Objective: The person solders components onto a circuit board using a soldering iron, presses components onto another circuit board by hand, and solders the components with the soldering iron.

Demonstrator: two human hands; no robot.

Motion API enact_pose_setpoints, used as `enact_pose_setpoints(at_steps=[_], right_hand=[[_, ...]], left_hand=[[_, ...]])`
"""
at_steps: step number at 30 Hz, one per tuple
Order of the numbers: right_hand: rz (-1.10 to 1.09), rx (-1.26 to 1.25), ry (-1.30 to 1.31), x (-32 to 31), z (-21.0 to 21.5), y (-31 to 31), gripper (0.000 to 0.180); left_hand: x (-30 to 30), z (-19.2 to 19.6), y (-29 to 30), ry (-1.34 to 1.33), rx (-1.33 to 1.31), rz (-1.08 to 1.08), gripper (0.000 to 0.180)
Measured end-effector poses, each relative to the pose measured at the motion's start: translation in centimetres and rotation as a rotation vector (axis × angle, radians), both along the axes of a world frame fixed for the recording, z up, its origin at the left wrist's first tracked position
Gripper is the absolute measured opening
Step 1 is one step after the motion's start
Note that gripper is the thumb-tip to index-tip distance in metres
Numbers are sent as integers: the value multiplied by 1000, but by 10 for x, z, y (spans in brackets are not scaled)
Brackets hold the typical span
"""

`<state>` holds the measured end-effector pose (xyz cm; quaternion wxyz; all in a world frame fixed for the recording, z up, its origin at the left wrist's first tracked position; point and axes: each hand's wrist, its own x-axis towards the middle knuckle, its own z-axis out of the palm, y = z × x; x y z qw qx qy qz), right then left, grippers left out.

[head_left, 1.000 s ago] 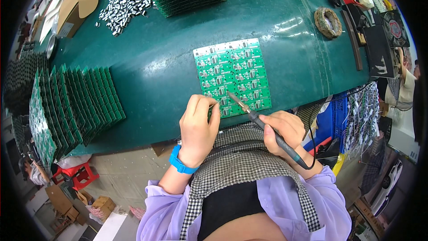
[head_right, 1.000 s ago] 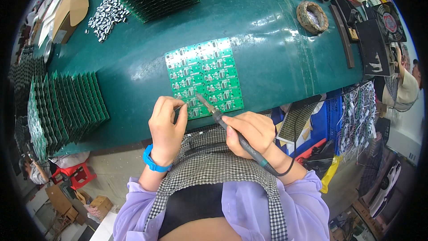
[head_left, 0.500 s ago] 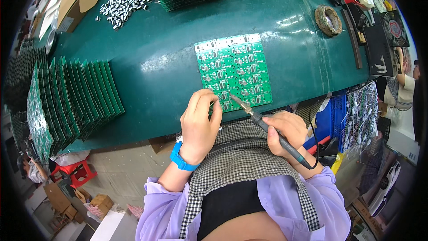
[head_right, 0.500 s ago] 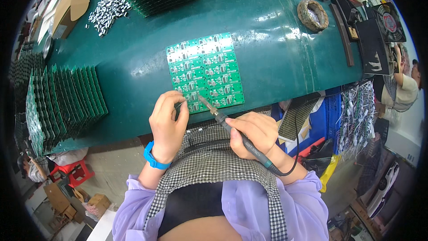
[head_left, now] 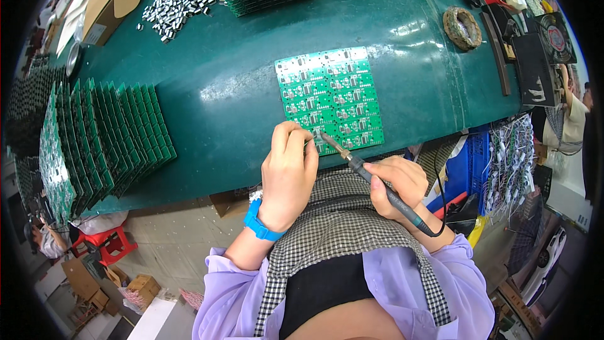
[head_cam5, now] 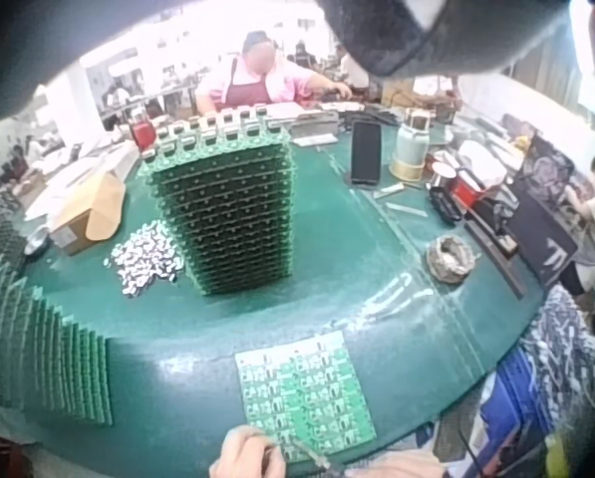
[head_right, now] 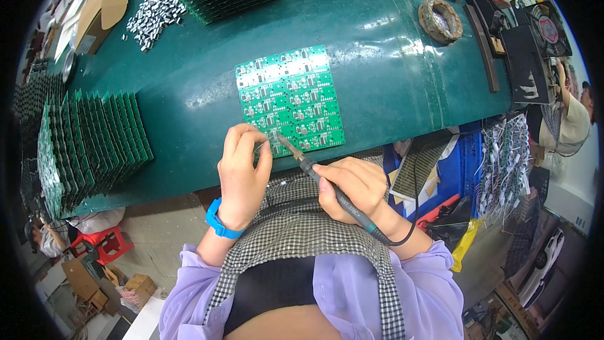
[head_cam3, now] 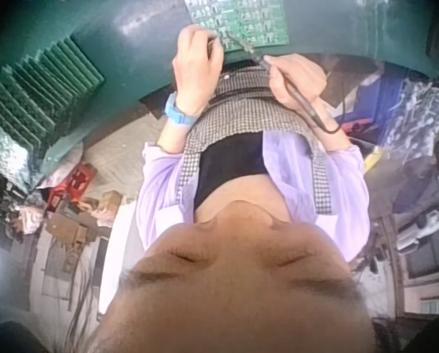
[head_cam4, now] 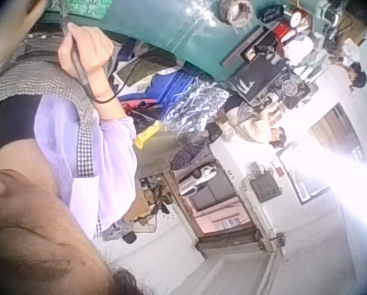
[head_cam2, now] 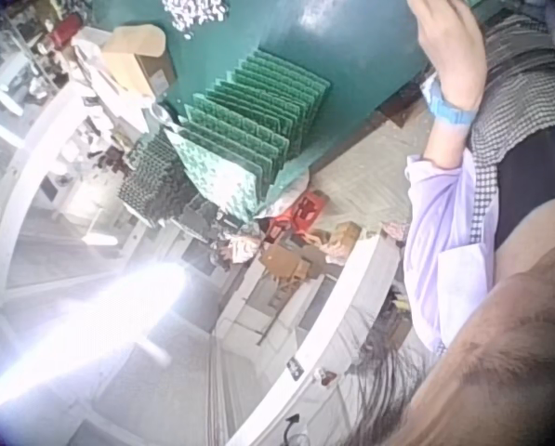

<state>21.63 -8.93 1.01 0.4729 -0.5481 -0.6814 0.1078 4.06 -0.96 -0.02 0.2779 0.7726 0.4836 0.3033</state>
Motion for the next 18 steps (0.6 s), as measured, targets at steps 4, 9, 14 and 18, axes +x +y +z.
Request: enact_pose_setpoints(at_steps=[4,9,14,18], right_hand=[[14,10,-6,-2,0,-3,18],[24,1,-6,-3,2,-7,18],[-18,49,-17,2,1,-13,16],[2,71,-20,3,1,-16,16]], left_hand=[[1,2,-1,42,-56,-23,10],[-1,1,-4,49,-26,-30,9],[-7,3,-6,41,13,12,11],[-11,3,-13,-42,-72,-15,13]])
